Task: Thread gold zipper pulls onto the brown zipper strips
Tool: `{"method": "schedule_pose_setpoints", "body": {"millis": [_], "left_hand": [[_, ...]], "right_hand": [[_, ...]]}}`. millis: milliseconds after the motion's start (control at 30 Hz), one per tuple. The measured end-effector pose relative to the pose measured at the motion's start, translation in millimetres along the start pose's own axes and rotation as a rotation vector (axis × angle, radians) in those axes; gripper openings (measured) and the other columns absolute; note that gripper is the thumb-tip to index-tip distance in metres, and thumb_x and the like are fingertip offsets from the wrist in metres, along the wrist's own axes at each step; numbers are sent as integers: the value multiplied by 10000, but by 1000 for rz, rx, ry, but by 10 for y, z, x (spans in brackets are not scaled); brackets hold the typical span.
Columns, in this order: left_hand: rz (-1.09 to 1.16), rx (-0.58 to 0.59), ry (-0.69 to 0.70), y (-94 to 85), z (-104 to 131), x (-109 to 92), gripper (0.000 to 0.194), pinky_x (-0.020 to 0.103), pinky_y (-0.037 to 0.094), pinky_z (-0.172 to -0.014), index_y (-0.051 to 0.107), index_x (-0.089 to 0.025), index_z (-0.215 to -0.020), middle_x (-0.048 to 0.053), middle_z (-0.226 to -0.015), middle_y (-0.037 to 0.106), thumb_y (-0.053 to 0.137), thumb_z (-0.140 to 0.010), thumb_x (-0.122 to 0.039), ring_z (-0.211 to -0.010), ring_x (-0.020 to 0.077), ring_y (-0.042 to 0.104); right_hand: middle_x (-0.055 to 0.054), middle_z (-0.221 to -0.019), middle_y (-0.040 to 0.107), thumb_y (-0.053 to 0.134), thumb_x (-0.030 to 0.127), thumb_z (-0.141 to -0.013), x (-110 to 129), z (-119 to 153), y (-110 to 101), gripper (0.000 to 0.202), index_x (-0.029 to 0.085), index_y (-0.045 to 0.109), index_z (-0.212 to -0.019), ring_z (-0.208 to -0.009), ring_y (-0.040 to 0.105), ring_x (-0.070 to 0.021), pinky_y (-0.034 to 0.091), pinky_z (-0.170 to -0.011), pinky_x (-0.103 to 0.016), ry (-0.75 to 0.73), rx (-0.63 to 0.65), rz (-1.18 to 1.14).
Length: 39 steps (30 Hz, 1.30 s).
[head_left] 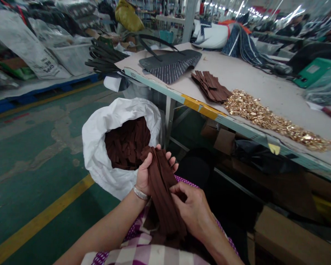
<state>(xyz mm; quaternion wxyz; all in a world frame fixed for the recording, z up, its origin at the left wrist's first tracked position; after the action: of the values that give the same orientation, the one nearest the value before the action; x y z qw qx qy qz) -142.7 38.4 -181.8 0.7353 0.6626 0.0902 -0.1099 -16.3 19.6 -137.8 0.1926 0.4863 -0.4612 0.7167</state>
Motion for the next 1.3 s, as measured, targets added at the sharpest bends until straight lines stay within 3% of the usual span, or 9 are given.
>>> {"method": "schedule_pose_setpoints", "body": {"millis": [233,400,633,800,967,1067,1167,1300], "left_hand": [[1,10,-38,-13,-44,84,401,495,354,-1053,690,-325,-1114,41,-1062,754,326,-980,-427,-1043,226,671],[25,-6,-39,-90,-57,102,426,467,327,-1078,683,-369,-1120,-4,-1050,760,293,-979,-467,-1017,184,676],[20,-42,-35,-206,-58,61,387,425,316,-1082,602,-419,-1243,-25,-1034,759,338,-967,-483,-986,160,685],[6,-58,-2,-237,-76,39,390,392,361,-1054,560,-409,-1290,-22,-1034,757,352,-967,-477,-957,156,694],[-59,-80,-22,-167,-48,-23,347,394,483,-939,600,-339,-1237,0,-984,757,391,-972,-419,-872,172,714],[-152,-109,-49,-61,-23,-60,308,396,553,-808,607,-268,-1225,43,-924,757,472,-953,-318,-779,201,729],[-240,-142,-65,43,-20,-74,311,366,577,-705,624,-196,-1204,86,-865,757,569,-900,-236,-712,229,732],[-275,-187,-106,66,-37,-43,254,326,583,-644,673,-183,-1111,72,-804,765,621,-867,-231,-647,209,724]], "right_hand": [[-47,-753,667,518,115,-837,447,201,349,121,172,620,-808,-644,608,-185,413,-595,-279,-360,-18,298],[-53,-793,691,503,112,-833,449,225,510,150,171,637,-867,-679,632,-188,425,-611,-281,-375,103,276],[21,-680,592,536,119,-805,323,196,77,123,185,581,-712,-627,535,-121,384,-595,-230,-151,123,-66],[55,-627,439,530,289,-872,60,203,-130,162,198,530,-738,-557,384,-104,318,-506,-217,78,158,-315],[56,-630,463,571,388,-893,-185,170,-301,231,203,516,-768,-544,445,-101,372,-520,-216,129,38,-578],[54,-597,518,603,369,-894,-255,158,-427,198,209,532,-802,-485,472,-99,387,-478,-208,147,-27,-699],[54,-597,543,636,326,-881,-189,124,-504,159,208,556,-811,-472,465,-86,368,-452,-186,110,-90,-755],[51,-585,560,666,375,-841,0,16,-392,216,191,575,-775,-466,452,-78,358,-447,-180,97,-98,-686]]}}
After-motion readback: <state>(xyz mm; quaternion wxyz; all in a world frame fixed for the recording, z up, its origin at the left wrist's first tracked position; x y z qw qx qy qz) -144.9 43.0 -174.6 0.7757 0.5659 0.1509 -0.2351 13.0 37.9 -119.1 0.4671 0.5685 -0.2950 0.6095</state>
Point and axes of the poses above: each hand's wrist, its own z-axis away from the middle knuckle, its own y-axis out of the palm, x = y × z, the point moved 6 cm from there along -z, towards the middle knuckle
